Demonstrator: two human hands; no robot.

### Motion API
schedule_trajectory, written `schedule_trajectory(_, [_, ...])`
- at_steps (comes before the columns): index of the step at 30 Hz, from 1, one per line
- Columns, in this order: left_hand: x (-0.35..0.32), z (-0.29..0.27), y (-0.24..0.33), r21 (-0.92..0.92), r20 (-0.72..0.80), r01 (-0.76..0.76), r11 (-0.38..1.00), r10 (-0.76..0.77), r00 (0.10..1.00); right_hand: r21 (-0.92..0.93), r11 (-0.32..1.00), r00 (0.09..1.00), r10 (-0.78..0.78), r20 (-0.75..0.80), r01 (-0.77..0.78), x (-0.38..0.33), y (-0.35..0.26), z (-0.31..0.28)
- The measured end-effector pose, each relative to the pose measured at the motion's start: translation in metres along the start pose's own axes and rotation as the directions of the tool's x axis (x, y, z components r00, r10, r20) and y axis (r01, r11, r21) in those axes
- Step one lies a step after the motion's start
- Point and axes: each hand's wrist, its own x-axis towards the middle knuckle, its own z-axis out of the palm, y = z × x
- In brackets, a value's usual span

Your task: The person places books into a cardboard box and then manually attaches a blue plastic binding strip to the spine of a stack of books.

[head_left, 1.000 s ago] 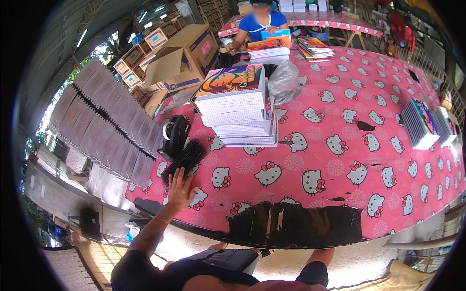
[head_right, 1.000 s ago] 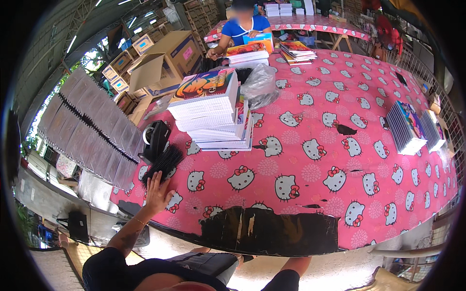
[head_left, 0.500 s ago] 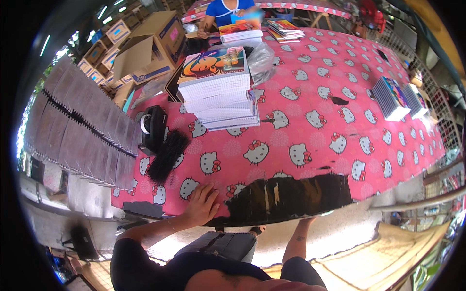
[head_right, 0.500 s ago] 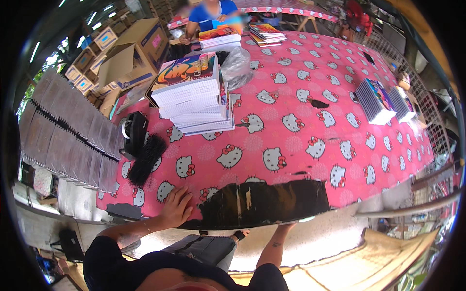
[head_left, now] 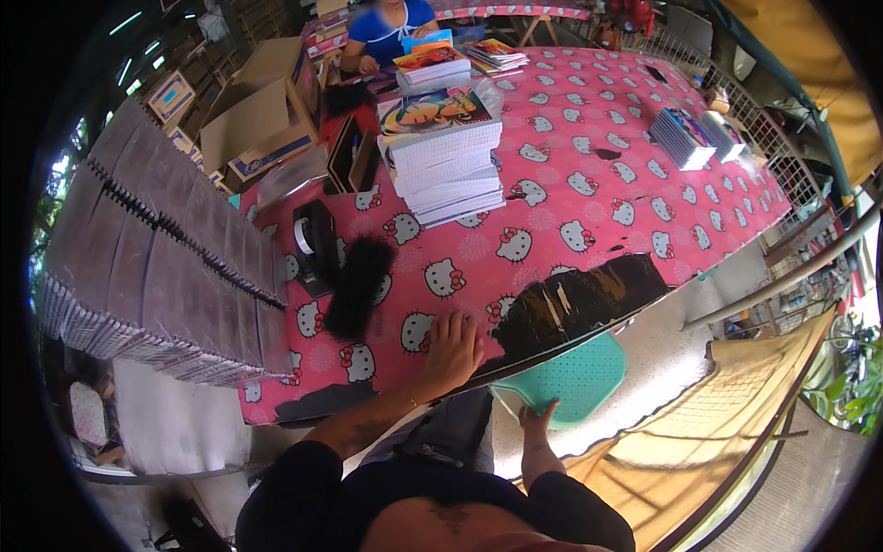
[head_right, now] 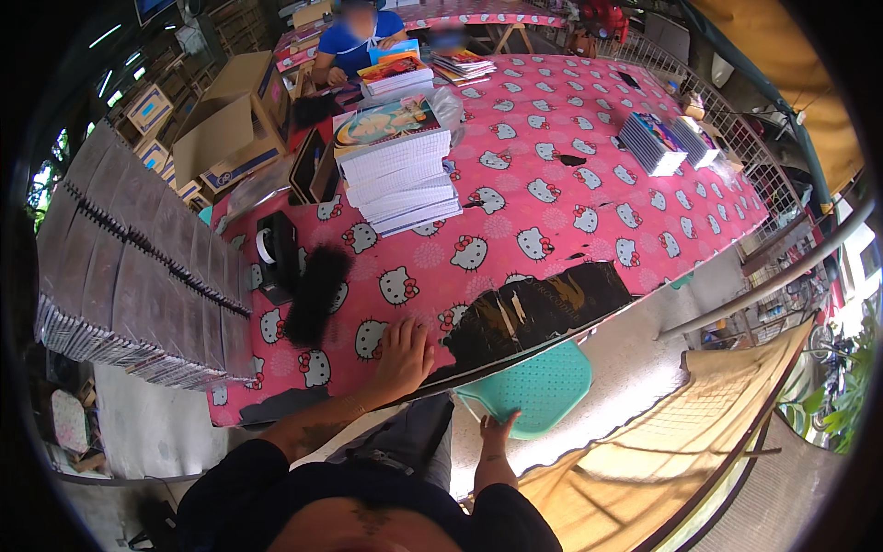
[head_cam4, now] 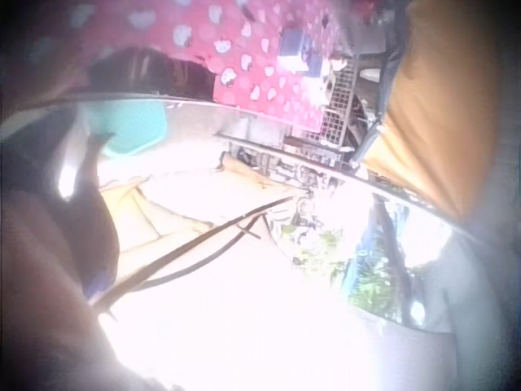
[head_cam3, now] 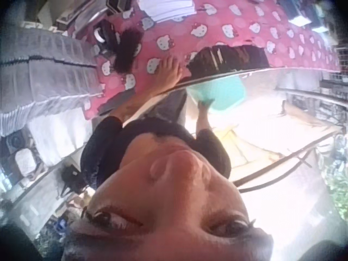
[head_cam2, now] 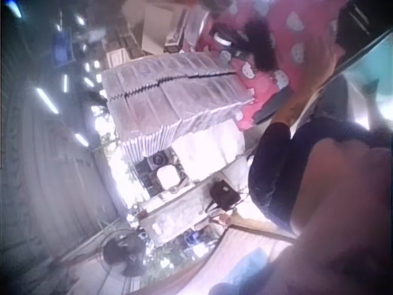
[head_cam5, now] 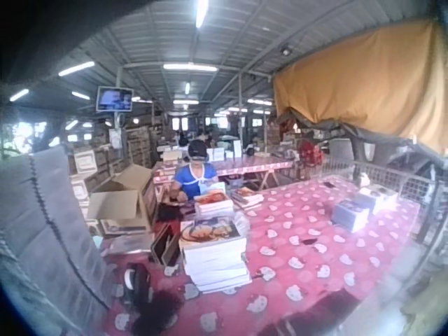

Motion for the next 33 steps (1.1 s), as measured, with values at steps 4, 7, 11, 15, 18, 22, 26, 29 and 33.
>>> schedule_trajectory(4, [-0.006, -0.002, -0.003, -0.034, -0.022, 0.037, 0.999, -0.037, 0.999, -0.070, 0.996, 0.985, 0.071, 0.156, -0.061, -0.028, 0.046, -0.070])
schedule_trajectory(7, [-0.010, 0.008, -0.005, -0.038, -0.062, 0.048, 0.998, -0.050, 0.997, -0.213, 0.943, 0.966, 0.253, -0.047, -0.257, -0.085, 0.063, -0.071])
schedule_trajectory(11, [-0.011, 0.008, -0.001, -0.034, -0.035, 0.021, 0.999, -0.022, 0.999, -0.954, 0.219, 0.958, 0.242, -0.152, -0.207, -0.092, 0.024, -0.070])
schedule_trajectory(15, [-0.012, 0.005, 0.003, 0.028, -0.062, 0.021, 0.999, -0.019, 0.998, -0.985, -0.174, 0.624, -0.771, 0.126, -0.016, -0.083, -0.096, -0.024])
schedule_trajectory(18, [-0.006, 0.003, 0.007, 0.022, -0.041, 0.002, 1.000, -0.001, 0.999, -0.994, -0.087, 0.772, -0.635, 0.002, -0.069, -0.064, -0.134, -0.027])
schedule_trajectory(22, [-0.005, -0.004, 0.005, 0.070, -0.003, 0.064, 0.995, -0.064, 0.998, -1.000, -0.025, 0.969, -0.245, -0.001, -0.007, -0.074, -0.117, 0.005])
schedule_trajectory(26, [0.006, 0.002, 0.009, 0.019, 0.055, 0.081, 0.997, -0.082, 0.995, -0.870, -0.446, 0.975, -0.164, -0.149, -0.208, -0.008, -0.116, -0.047])
schedule_trajectory(29, [0.004, 0.007, 0.011, 0.020, 0.063, 0.120, 0.993, -0.121, 0.991, -0.955, -0.263, 0.953, -0.229, 0.198, 0.135, 0.000, -0.123, 0.021])
schedule_trajectory(33, [0.004, 0.011, 0.014, 0.036, 0.119, 0.159, 0.987, -0.163, 0.979, -0.793, -0.501, 0.876, -0.131, 0.465, 0.346, 0.017, -0.114, 0.054])
